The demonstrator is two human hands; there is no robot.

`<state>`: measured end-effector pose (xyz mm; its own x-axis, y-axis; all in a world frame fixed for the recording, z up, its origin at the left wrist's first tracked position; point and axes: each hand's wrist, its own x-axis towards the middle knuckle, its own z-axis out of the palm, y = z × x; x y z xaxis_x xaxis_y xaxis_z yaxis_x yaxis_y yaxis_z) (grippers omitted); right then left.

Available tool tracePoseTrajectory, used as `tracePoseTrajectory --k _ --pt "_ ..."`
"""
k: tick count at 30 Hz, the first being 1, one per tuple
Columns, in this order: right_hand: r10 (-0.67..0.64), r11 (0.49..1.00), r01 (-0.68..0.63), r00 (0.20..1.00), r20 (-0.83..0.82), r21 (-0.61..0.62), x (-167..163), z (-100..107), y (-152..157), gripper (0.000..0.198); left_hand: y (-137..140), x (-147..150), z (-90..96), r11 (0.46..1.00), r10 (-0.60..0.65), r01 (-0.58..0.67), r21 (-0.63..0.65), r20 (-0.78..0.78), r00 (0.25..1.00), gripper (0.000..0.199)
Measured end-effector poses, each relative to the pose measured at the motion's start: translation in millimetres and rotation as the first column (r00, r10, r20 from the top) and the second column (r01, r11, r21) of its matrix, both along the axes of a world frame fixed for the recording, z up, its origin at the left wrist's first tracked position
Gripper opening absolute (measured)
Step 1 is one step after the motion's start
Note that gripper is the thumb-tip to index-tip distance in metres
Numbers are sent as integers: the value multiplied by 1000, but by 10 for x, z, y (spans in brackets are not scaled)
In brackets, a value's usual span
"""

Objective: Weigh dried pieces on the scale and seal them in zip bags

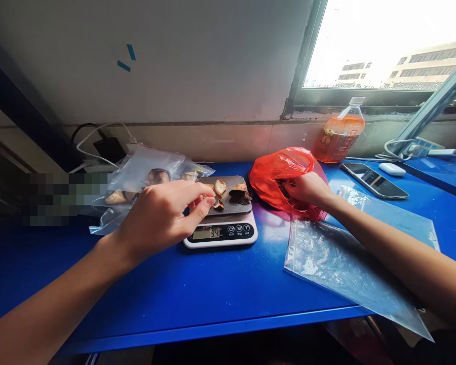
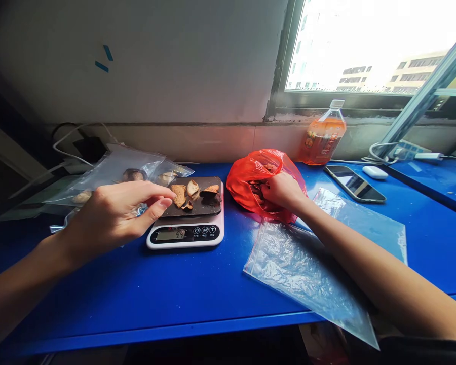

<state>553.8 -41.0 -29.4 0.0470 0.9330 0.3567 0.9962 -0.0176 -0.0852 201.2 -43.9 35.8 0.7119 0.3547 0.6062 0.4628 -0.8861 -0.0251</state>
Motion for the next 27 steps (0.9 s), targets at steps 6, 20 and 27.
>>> tracePoseTrajectory --k 6,20,27 --pt "43 997 -42 999 -15 64 9 -56 30 17 -6 0 6 1000 20 -20 -6 -11 1000 17" --pt "520 841 -511 674 -524 178 -844 440 -858 15 -87 73 4 995 -33 35 -91 18 999 14" --pt "182 780 -624 291 -939 -42 -1072 405 -938 39 -431 283 -134 891 -172 191 -413 82 982 11"
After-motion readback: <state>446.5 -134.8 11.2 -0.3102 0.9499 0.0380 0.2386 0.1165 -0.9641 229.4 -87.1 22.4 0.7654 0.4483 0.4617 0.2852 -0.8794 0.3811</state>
